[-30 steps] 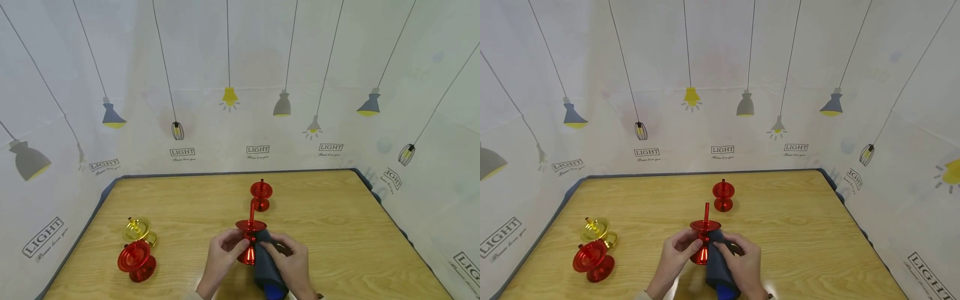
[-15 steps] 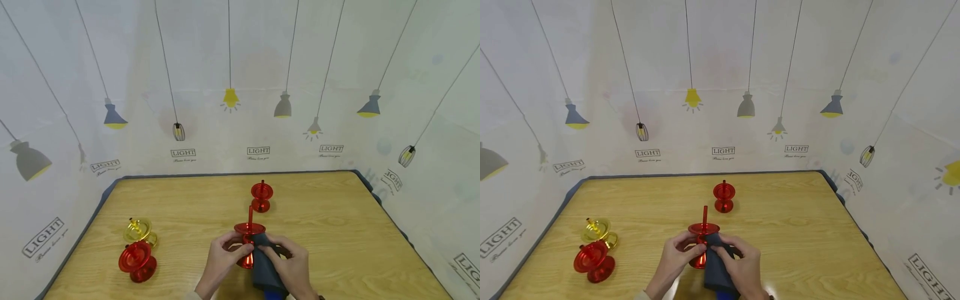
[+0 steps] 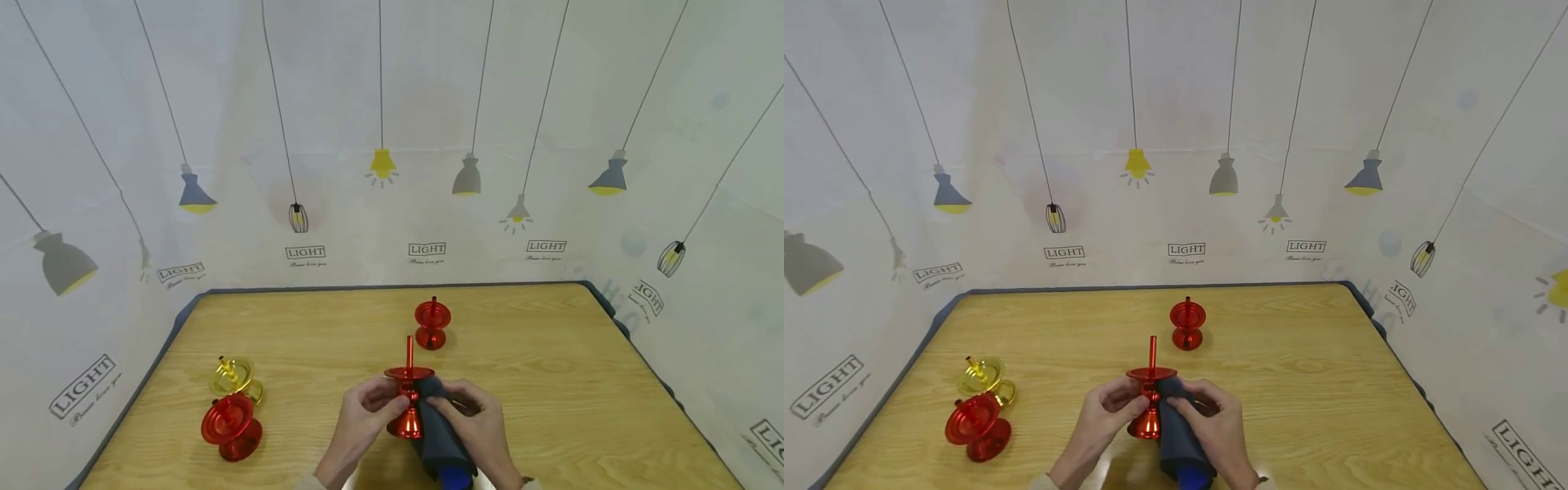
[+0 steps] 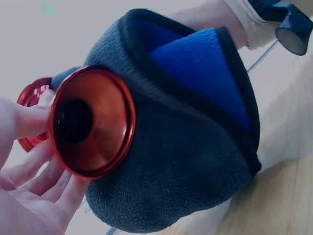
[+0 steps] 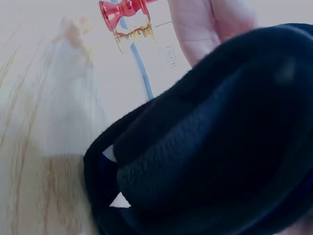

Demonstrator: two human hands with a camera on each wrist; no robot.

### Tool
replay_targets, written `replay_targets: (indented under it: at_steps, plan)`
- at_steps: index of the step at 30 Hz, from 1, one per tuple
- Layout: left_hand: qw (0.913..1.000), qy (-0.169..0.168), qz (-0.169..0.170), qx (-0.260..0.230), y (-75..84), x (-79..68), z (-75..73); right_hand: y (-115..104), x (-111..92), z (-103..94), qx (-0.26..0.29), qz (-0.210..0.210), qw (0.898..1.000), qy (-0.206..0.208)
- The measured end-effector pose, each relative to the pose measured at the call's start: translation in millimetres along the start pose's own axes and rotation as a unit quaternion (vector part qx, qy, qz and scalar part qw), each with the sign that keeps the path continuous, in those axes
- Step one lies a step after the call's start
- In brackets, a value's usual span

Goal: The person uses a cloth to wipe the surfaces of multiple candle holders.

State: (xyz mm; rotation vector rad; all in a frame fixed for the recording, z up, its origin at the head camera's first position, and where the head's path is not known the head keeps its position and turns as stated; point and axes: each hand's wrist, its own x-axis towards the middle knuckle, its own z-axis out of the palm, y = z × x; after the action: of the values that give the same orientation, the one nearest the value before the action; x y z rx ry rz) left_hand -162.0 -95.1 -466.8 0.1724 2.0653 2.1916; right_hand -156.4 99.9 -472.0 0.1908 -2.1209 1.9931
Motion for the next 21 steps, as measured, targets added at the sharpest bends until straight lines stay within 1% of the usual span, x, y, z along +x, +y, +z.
replay_targets:
  at_steps: [3,9,11,16,21]
  plan:
    - [0.9997,0.016,0.017,0.006,0.6,-0.3,4.6,-2,0,2.1,-0.004,-0.013,1.000,0.015]
    - [0.9970,0.045,0.050,0.038,1.0,-1.4,9.8,-5,-6,7.1,-0.039,-0.078,0.996,0.033]
    - [0.9961,0.050,0.055,0.047,1.2,-2.0,10.0,-6,-8,8.2,-0.048,-0.087,0.995,0.035]
    - [0.9965,0.044,0.045,0.055,2.8,-0.4,6.7,-5,-6,8.5,-0.047,-0.078,0.995,0.033]
    - [0.9970,0.039,0.036,0.056,4.7,6.6,3.5,-1,4,6.8,-0.034,-0.036,0.999,0.020]
